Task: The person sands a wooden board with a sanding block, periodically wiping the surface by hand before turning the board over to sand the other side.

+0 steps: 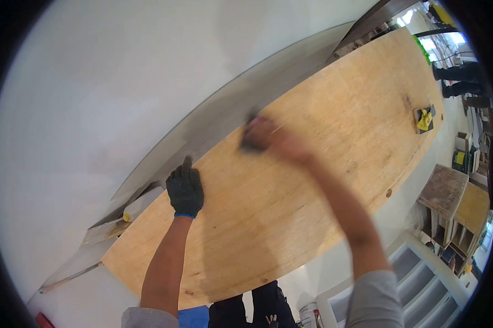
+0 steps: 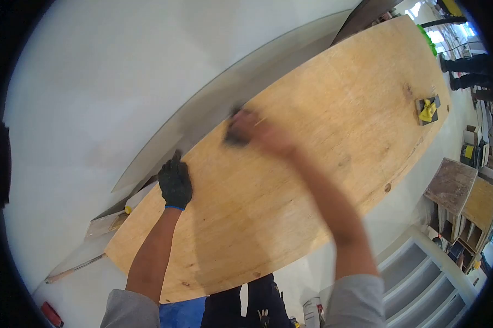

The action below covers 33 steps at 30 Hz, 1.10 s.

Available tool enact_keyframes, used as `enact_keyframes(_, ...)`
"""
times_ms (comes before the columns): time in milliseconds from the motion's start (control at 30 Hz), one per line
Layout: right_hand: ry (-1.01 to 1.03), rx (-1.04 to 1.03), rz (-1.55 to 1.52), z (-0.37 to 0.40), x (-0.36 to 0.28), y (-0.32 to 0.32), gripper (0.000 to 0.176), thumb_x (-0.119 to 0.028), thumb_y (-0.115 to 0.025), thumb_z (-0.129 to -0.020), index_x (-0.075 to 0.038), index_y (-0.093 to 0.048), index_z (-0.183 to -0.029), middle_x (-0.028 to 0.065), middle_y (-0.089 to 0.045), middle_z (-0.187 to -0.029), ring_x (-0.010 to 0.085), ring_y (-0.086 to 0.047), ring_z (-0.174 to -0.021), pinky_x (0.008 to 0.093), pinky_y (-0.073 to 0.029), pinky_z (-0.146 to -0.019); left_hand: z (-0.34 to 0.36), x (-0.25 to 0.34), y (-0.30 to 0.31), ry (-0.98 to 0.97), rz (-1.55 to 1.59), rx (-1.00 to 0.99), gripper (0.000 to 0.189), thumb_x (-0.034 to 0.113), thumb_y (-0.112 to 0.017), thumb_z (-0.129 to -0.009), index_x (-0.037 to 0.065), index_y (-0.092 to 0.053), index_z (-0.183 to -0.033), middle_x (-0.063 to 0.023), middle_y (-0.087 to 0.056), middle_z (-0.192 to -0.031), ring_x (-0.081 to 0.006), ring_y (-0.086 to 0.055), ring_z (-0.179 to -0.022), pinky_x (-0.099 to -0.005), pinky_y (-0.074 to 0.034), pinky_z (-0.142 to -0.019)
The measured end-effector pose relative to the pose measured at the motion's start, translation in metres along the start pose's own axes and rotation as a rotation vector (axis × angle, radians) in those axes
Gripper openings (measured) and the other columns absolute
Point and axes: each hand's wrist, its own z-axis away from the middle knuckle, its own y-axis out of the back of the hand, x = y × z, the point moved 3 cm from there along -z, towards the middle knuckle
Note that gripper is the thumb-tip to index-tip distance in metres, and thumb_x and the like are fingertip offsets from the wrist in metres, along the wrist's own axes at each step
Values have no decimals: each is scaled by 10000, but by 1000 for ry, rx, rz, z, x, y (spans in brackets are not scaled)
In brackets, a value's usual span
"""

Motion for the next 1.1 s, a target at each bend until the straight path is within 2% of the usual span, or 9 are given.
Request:
enact_keyframes(133,-1010,169,-198,108,168,114,374,-91,-421,-935,-62,-497,-1301,140,-497,-1361,255,-519,-1216,395,-440,-991,2,-1,5,-27,-47,15,363,226,-467,-924,43,-541,-1229,-167,-624,-951,-343,-577,-876,-480,-421,-775)
enact_keyframes(267,-933,476,22,107,120,35,418,-117,-395,-957,-15,-442,-1360,160,-442,-1410,271,-413,-1314,383,-337,-1084,1,-9,-11,45,23,-48,362,215,-453,-926,38,-533,-1233,-171,-622,-969,-347,-571,-877,-482,-420,-767)
enact_keyframes(433,-316,-55,-109,43,-172,-29,508,-58,-425,-887,-135,-424,-1389,47,-380,-1474,226,-341,-1368,379,-327,-1098,-1,-4,-7,-57,-23,57,359,209,-440,-936,58,-524,-1251,-188,-617,-992,-365,-563,-893,-479,-419,-770)
enact_keyframes(533,115,-193,-36,108,-140,-33,450,-194,-345,-935,-144,-423,-1376,39,-318,-1510,191,-281,-1399,374,-257,-1140,1,3,2,-32,-9,51,365,228,-430,-952,66,-515,-1268,-193,-619,-1033,-379,-565,-922,-478,-421,-796)
enact_keyframes(700,-682,159,-60,215,-1,110,537,68,-556,-749,-80,-547,-1265,125,-512,-1352,290,-435,-1300,382,-380,-1072,4,-5,-6,-34,-7,30,372,246,-419,-963,61,-508,-1273,-197,-619,-1052,-382,-570,-941,-483,-423,-832)
enact_keyframes(800,-1002,533,-11,248,-52,65,506,65,-588,-748,-55,-567,-1239,139,-505,-1362,294,-419,-1316,379,-357,-1085,0,-2,2,0,-28,1,379,256,-423,-964,53,-505,-1273,-206,-606,-1111,-380,-564,-1003,-470,-423,-882)
enact_keyframes(933,-1002,510,-526,185,-193,29,476,89,-462,-817,-57,-544,-1262,153,-484,-1375,286,-421,-1314,376,-347,-1086,4,-9,-10,-172,-348,267,410,287,-439,-968,37,-492,-1288,-228,-549,-1245,-368,-523,-1150,-425,-390,-997)
enact_keyframes(1033,-1354,3,-1023,125,-256,52,307,-220,-526,-957,-25,-541,-1195,203,-643,-1077,339,-622,-1028,395,-487,-840,43,47,31,-167,327,77,425,308,-473,-971,17,-505,-1280,-203,-507,-1327,-297,-477,-1247,-370,-346,-1055)
enact_keyframes(1100,-1298,309,-1091,103,-275,36,343,-273,-547,-947,-28,-530,-1186,203,-652,-1009,346,-634,-964,406,-485,-801,92,51,15,-41,1070,-420,448,287,-527,-966,-17,-509,-1294,-119,-551,-1298,-202,-513,-1186,-314,-370,-1024)
